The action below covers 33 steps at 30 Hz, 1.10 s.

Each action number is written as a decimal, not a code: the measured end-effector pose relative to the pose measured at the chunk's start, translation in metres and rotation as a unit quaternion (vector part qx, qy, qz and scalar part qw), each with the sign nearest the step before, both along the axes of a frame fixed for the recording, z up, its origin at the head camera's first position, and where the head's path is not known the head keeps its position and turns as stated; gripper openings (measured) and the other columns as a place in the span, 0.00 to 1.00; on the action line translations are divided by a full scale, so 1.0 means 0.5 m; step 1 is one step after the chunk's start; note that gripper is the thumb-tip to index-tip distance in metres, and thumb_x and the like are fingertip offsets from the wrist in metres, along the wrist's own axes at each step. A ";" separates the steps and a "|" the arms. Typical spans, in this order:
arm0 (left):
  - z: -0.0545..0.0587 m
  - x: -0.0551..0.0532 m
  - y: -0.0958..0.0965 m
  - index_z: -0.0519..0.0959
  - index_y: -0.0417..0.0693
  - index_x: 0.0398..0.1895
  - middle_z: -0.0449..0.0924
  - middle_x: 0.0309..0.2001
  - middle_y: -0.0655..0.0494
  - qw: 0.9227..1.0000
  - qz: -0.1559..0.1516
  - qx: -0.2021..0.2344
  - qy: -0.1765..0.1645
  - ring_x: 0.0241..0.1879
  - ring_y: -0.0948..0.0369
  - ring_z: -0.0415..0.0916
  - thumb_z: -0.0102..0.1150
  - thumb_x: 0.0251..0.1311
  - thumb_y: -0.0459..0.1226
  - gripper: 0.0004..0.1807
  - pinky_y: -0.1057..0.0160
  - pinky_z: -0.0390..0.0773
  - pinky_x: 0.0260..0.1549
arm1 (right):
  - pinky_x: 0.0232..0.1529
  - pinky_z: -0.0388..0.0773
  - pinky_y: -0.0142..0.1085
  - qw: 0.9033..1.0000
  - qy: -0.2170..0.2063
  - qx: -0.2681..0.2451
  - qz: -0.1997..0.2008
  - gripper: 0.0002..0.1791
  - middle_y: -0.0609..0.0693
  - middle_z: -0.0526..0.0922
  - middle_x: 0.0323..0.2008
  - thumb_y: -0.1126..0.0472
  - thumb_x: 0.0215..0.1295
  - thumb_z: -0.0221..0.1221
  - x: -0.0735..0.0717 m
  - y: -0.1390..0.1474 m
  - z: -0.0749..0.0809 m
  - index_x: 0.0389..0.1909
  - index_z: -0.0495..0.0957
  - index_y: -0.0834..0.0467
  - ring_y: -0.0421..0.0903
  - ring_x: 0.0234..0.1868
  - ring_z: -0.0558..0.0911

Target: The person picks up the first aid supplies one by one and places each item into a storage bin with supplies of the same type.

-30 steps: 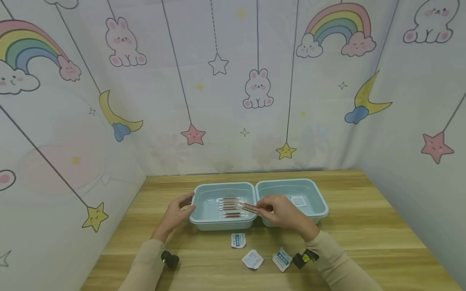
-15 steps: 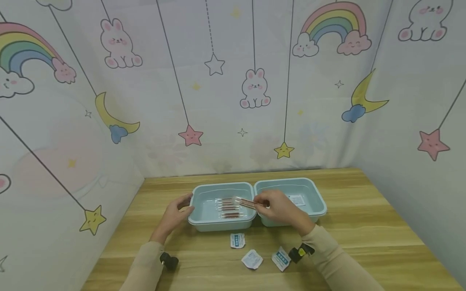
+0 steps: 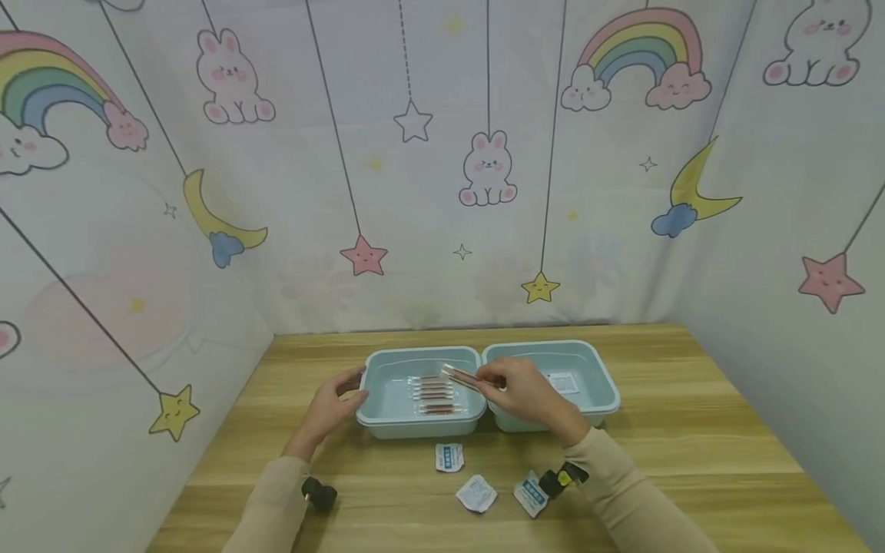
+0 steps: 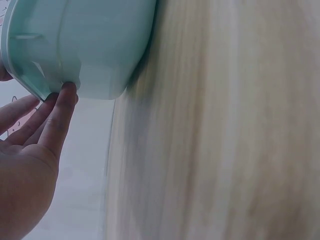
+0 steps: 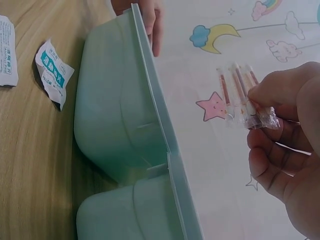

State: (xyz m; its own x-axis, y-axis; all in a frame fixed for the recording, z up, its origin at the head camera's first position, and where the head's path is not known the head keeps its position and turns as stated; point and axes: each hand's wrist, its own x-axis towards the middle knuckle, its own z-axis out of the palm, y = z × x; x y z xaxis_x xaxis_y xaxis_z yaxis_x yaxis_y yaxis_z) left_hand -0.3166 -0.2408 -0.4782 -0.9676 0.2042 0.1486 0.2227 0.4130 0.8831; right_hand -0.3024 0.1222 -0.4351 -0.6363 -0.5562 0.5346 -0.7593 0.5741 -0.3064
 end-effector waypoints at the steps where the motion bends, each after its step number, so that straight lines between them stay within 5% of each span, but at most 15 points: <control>1: 0.000 0.001 0.000 0.66 0.32 0.67 0.72 0.62 0.32 1.000 0.001 0.000 0.000 0.61 0.40 0.71 0.59 0.64 0.33 0.29 0.44 0.74 0.58 | 0.27 0.73 0.27 1.000 0.001 -0.002 -0.001 0.05 0.41 0.79 0.26 0.60 0.64 0.62 0.000 -0.002 -0.001 0.38 0.85 0.54 0.32 0.25 0.71; 14: 0.003 0.002 -0.001 0.64 0.32 0.68 0.72 0.62 0.33 1.000 0.000 -0.008 -0.009 0.61 0.40 0.71 0.59 0.64 0.32 0.30 0.46 0.75 0.58 | 0.27 0.72 0.27 1.000 -0.018 -0.001 -0.019 0.05 0.42 0.80 0.26 0.60 0.64 0.63 -0.003 -0.012 0.002 0.38 0.85 0.55 0.32 0.25 0.71; 23: -0.054 -0.038 -0.018 0.66 0.38 0.69 0.72 0.63 0.37 1.000 0.012 0.001 -0.007 0.62 0.42 0.71 0.62 0.64 0.38 0.32 0.46 0.74 0.59 | 0.24 0.70 0.25 0.999 -0.017 -0.007 -0.028 0.05 0.42 0.79 0.26 0.61 0.62 0.64 -0.008 -0.018 -0.007 0.37 0.86 0.55 0.32 0.23 0.69; 33: -0.063 -0.043 -0.023 0.68 0.40 0.68 0.74 0.61 0.39 1.000 0.016 -0.001 0.007 0.60 0.43 0.73 0.63 0.62 0.37 0.31 0.45 0.75 0.58 | 0.24 0.68 0.25 0.999 -0.013 -0.005 -0.038 0.05 0.42 0.78 0.24 0.60 0.62 0.65 -0.013 -0.035 -0.010 0.36 0.86 0.56 0.34 0.24 0.68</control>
